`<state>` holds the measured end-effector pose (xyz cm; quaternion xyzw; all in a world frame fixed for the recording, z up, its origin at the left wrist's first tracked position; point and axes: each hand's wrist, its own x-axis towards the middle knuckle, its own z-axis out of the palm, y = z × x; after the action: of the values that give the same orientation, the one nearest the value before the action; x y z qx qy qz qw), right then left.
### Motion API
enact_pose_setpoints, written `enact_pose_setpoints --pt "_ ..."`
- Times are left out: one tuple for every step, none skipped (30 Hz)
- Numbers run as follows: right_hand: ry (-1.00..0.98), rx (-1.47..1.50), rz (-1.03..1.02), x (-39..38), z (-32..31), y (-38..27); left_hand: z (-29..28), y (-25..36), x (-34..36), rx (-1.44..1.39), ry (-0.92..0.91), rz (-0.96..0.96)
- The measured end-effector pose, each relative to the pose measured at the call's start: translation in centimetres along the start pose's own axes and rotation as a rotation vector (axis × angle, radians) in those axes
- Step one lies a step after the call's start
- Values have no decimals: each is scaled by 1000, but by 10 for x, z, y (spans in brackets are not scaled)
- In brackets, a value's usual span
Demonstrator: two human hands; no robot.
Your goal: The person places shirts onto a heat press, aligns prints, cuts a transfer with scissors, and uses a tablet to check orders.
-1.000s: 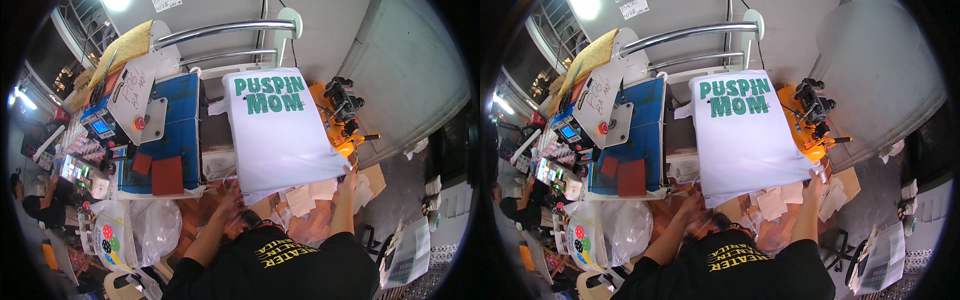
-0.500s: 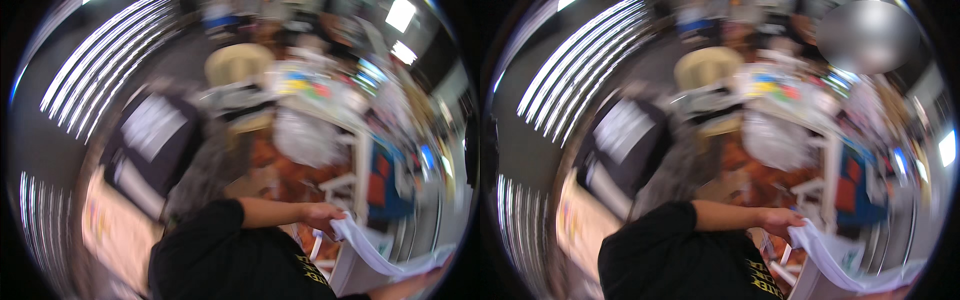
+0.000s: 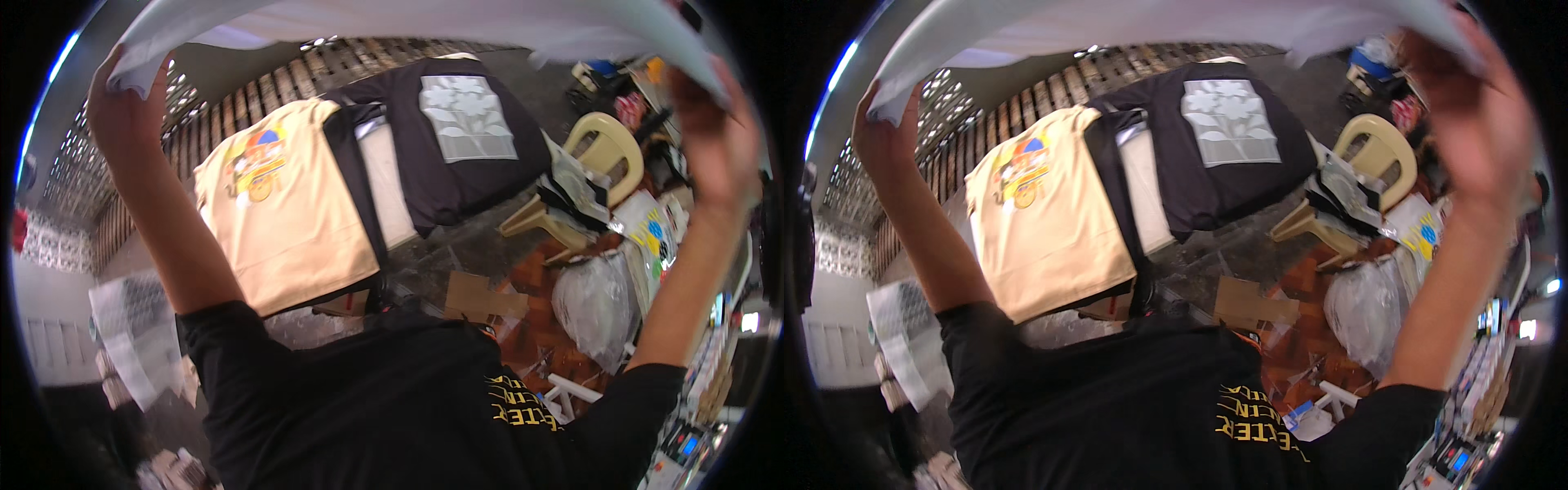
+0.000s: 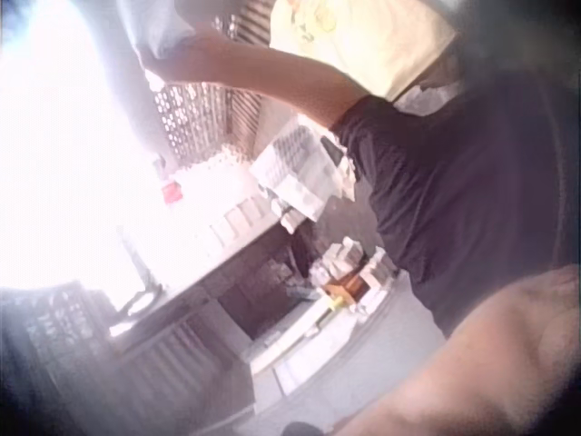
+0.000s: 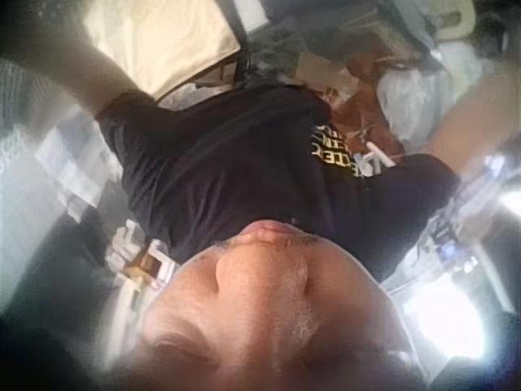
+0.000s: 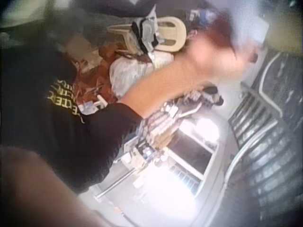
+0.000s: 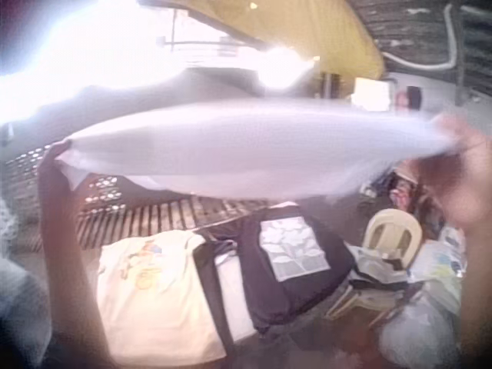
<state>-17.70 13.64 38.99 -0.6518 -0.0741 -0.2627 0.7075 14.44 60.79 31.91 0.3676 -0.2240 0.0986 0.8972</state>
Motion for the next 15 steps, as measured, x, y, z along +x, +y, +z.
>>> enact_pose_setpoints --pt "26 165 101 16 14 44 -34 5 24 77 100 -26" --pt "24 329 209 36 35 102 -80 31 37 236 123 -41" --pt "64 401 286 48 60 146 -129 38 51 351 129 -84" --pt "171 393 356 54 83 185 -170 36 60 450 122 -136" --pt "258 224 387 55 110 227 -208 46 53 542 148 -165" --pt "236 178 461 49 136 251 -239 51 45 620 165 -200" --pt "249 142 501 41 152 279 -266 51 32 674 190 -192" --pt "224 135 564 30 162 313 -287 52 9 729 215 -186" --pt "169 136 593 16 170 346 -300 51 -23 847 287 -102" --pt "55 66 634 -4 185 371 -333 78 -60 995 185 -148" --pt "12 4 678 -24 190 388 -327 77 -90 1015 163 -227" --pt "-63 -14 738 -44 191 401 -339 82 -122 1101 224 -307" --pt "-203 -69 770 -66 186 415 -355 85 -155 1181 279 -398" --pt "-370 -103 805 -83 184 423 -392 101 -195 1096 291 -553" --pt "-546 -162 859 -92 179 423 -428 127 -241 1030 321 -707"
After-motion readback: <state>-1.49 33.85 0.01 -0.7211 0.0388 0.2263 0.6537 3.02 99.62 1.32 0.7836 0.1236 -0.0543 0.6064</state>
